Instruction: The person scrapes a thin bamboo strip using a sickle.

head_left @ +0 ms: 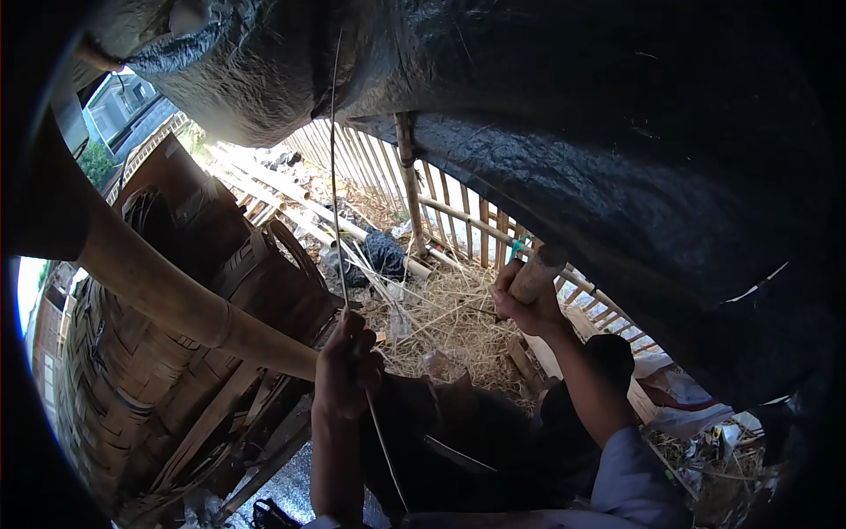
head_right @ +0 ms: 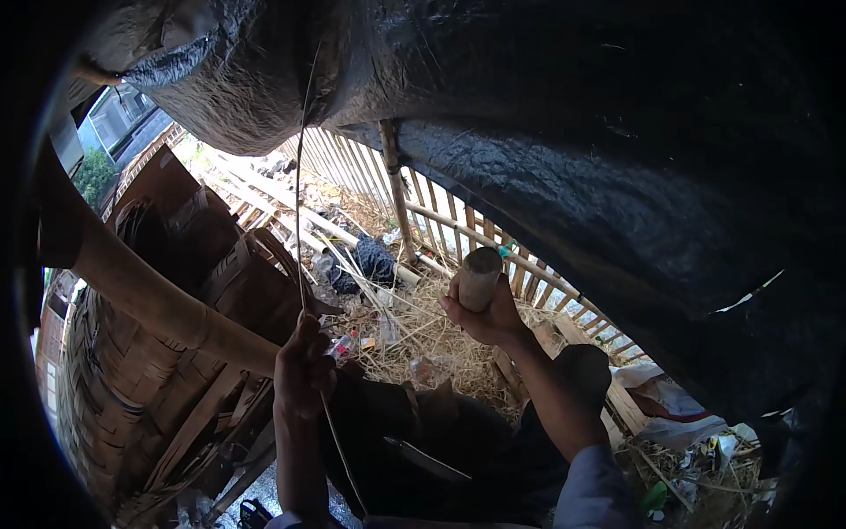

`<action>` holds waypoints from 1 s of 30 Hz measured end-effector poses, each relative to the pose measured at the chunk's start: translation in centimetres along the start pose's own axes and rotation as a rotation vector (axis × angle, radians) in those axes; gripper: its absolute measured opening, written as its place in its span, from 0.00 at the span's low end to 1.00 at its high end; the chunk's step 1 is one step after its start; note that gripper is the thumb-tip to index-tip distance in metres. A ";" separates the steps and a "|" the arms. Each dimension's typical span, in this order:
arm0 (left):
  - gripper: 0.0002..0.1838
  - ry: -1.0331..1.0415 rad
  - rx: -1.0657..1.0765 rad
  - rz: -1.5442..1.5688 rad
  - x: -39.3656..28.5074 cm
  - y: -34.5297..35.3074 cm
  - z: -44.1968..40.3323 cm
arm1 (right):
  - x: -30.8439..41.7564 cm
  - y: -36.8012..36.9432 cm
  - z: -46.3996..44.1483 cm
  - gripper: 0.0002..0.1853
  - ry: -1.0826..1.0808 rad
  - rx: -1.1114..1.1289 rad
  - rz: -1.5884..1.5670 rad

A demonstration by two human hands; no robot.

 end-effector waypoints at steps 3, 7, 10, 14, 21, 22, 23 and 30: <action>0.11 0.044 -0.066 -0.087 -3.2 -0.8 -2.6 | 0.5 1.0 0.1 0.07 0.031 0.071 0.139; 0.08 -0.032 -0.064 -0.171 -3.7 -1.4 -2.4 | 1.6 1.2 0.3 0.07 -0.047 0.097 0.482; 0.08 0.024 -0.022 -0.187 -2.9 -0.8 -0.6 | 1.8 0.8 0.6 0.14 0.014 0.064 0.561; 0.07 0.126 0.029 -0.154 -2.7 -0.5 1.8 | -1.3 -0.4 2.8 0.22 0.196 0.089 0.596; 0.10 0.166 -0.170 -0.332 -2.2 -2.4 7.1 | -2.2 0.6 4.4 0.20 -0.084 0.111 0.753; 0.10 0.157 -0.222 -0.370 -1.8 -3.8 7.7 | -3.3 0.5 4.6 0.20 0.063 0.135 0.592; 0.11 0.147 -0.270 -0.405 -1.3 -4.9 8.4 | -4.0 0.3 5.0 0.20 0.206 0.156 0.434; 0.15 0.149 -0.467 -0.519 2.3 -7.9 12.2 | -2.4 0.6 5.2 0.17 0.248 0.150 0.448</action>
Point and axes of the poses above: each hand's wrist, its own z-axis away from the middle knuckle, its own y-axis out of the palm, x = y × z, the point moved 10 cm from there along -z, towards the middle knuckle, and after that the axes turned 9 degrees about z, right-handed, at the moved point
